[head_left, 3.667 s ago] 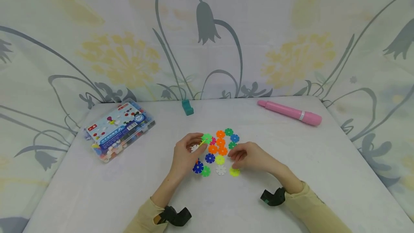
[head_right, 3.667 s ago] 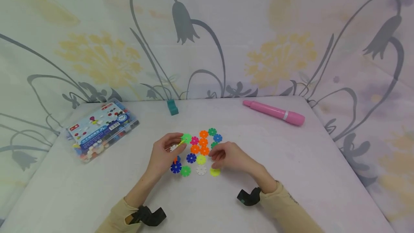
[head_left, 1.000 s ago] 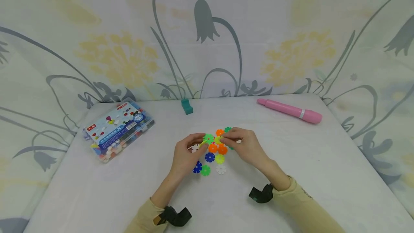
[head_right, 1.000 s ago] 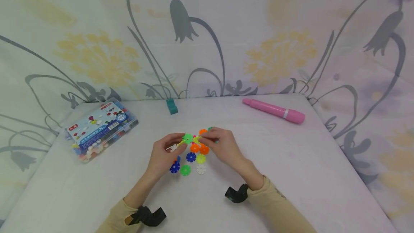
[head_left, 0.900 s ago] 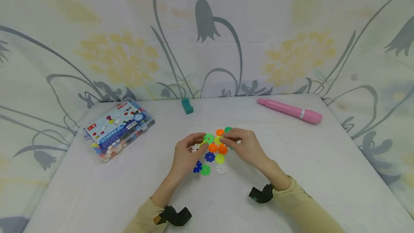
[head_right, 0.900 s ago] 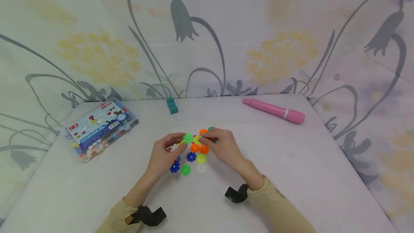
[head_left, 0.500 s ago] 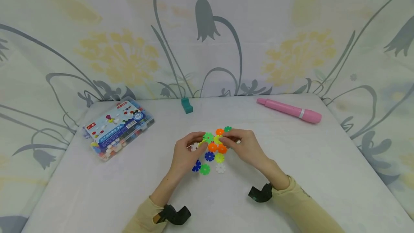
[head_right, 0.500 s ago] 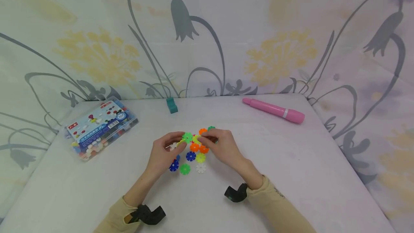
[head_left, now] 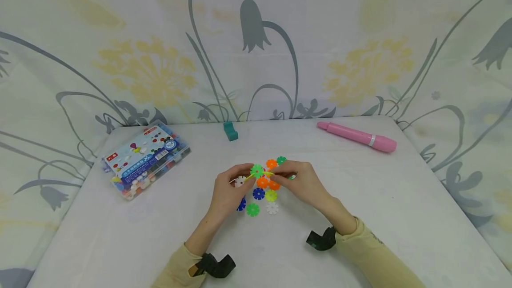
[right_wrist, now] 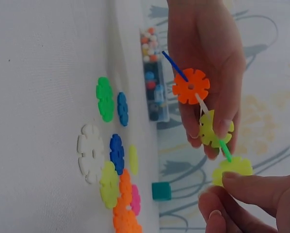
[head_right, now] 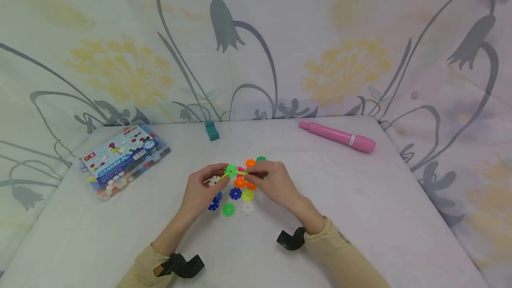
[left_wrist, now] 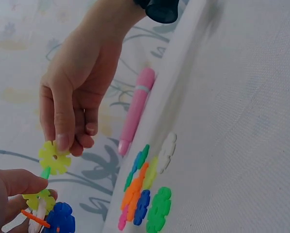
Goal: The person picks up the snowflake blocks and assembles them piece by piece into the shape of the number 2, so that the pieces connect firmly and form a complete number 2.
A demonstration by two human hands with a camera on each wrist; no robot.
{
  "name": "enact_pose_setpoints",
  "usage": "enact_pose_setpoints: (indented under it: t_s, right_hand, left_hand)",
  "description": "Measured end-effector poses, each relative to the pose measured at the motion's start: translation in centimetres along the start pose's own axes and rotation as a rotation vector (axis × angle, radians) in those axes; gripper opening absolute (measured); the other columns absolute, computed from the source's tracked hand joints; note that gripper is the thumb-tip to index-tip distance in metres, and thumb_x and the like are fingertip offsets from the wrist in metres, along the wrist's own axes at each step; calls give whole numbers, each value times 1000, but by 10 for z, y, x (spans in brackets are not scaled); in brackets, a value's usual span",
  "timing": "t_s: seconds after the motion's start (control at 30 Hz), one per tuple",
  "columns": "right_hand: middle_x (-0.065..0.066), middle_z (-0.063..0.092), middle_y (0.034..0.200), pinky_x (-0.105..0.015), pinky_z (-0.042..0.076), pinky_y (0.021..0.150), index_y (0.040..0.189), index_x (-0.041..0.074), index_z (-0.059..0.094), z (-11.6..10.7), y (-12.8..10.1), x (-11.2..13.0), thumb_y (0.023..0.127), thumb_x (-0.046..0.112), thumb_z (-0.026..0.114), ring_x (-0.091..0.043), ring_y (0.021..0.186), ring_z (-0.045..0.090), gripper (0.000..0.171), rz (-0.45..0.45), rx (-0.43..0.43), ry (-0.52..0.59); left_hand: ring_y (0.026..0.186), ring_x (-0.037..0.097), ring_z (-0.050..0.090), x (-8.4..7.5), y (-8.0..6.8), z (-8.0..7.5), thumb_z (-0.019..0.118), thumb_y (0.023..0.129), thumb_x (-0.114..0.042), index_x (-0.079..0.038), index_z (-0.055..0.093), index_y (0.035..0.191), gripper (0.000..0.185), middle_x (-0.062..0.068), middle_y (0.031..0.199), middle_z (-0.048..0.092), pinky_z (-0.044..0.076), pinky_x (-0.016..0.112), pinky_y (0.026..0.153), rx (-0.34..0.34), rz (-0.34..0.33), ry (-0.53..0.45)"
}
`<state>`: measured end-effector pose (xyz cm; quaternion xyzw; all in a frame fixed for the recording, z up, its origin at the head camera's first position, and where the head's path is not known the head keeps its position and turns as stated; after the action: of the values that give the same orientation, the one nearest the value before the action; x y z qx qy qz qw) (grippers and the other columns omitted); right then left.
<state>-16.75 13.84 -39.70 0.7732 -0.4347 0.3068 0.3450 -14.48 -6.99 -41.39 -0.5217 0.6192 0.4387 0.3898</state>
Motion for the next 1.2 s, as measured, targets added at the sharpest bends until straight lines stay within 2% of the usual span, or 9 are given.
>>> enact_pose_setpoints:
  t_s: [0.33, 0.6, 0.77, 1.07, 1.2]
  right_hand:
    - [-2, 74, 90, -29, 57, 68, 101, 3, 78, -1, -1, -1, 89, 11, 76, -12, 76, 66, 14, 7, 16, 12]
    - [-3, 75, 92, -26, 56, 67, 102, 2, 78, -2, -1, -1, 89, 12, 75, -12, 76, 67, 16, 20, 17, 11]
    - [-2, 75, 92, -26, 56, 67, 102, 5, 79, -2, -1, -3, 89, 13, 75, -12, 77, 67, 15, 21, 12, 13]
    - [-2, 75, 93, -26, 56, 67, 102, 6, 79, -2, -1, -3, 89, 13, 75, -12, 77, 66, 15, 21, 0, 22]
    - [-2, 74, 90, -30, 57, 66, 101, 4, 79, -3, 0, -2, 89, 12, 75, -12, 75, 66, 14, 3, -26, 25]
  left_hand:
    - [107, 22, 61, 0, 1, -3, 71, 90, -14, -12, 70, 123, 33, 5, 111, 72, 44, 29, 79, 55, 22, 25]
    - [112, 26, 60, -1, 2, -6, 66, 95, -15, -9, 68, 126, 32, 9, 117, 71, 46, 31, 85, 117, 27, -30]
    - [113, 27, 61, -1, 2, -7, 64, 97, -13, -7, 68, 127, 31, 10, 120, 70, 49, 30, 88, 124, 33, -39]
    - [115, 27, 61, -3, 2, -7, 64, 97, -14, -9, 66, 129, 33, 9, 120, 71, 47, 38, 95, 143, 24, -30]
    - [114, 28, 62, -3, 3, -7, 65, 96, -11, -10, 65, 131, 35, 10, 117, 71, 48, 34, 93, 139, 24, -27]
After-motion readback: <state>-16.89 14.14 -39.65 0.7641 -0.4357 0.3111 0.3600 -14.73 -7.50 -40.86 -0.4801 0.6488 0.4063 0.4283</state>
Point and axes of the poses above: each hand's wrist, its own y-axis towards the middle knuckle, its own z-axis out of the palm, x = y × z, the point moved 2 cm from there along y, towards the middle knuckle
